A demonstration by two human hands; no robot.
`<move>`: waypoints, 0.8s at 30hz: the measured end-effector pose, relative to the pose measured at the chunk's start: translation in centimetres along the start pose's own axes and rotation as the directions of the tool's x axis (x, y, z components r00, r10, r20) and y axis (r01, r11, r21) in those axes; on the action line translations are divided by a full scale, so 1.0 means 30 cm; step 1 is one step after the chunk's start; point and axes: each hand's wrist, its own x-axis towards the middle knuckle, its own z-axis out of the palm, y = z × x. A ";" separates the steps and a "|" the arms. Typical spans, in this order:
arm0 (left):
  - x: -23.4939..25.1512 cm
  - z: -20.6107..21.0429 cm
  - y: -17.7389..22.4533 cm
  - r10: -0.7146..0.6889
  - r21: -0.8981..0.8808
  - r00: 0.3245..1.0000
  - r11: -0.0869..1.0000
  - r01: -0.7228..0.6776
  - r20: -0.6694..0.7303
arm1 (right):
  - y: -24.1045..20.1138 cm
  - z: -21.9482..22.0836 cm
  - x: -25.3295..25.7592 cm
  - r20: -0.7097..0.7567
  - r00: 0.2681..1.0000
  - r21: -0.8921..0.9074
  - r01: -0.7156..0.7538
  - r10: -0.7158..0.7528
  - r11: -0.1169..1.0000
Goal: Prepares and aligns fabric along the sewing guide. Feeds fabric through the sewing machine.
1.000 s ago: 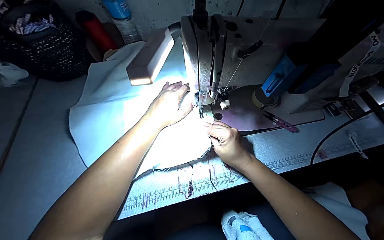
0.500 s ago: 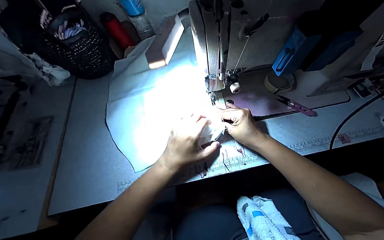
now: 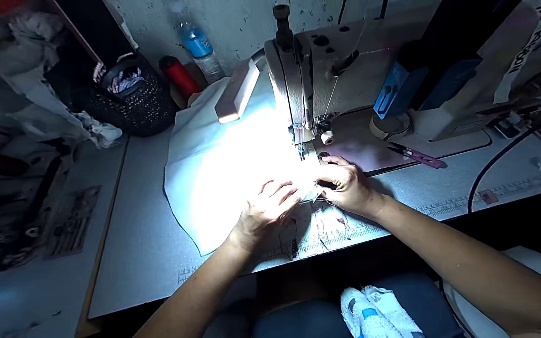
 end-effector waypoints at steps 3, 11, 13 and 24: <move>0.000 -0.002 -0.003 -0.040 -0.092 0.999 0.995 0.038 -0.020 | -0.003 -0.020 0.004 -0.014 1.000 0.011 -0.020 0.020 1.000; 0.002 0.017 -0.019 0.038 -0.196 0.999 0.980 -0.032 0.028 | -0.025 -0.054 -0.027 0.025 0.997 -0.050 0.079 -0.078 0.996; -0.003 0.017 -0.024 0.057 -0.197 0.998 0.979 -0.049 0.032 | -0.032 -0.059 -0.040 0.024 0.996 -0.090 0.087 -0.085 0.992; -0.009 0.025 -0.003 -0.150 -0.214 0.988 0.967 0.139 -0.035 | -0.010 -0.047 -0.029 0.023 0.999 -0.105 0.039 -0.037 0.994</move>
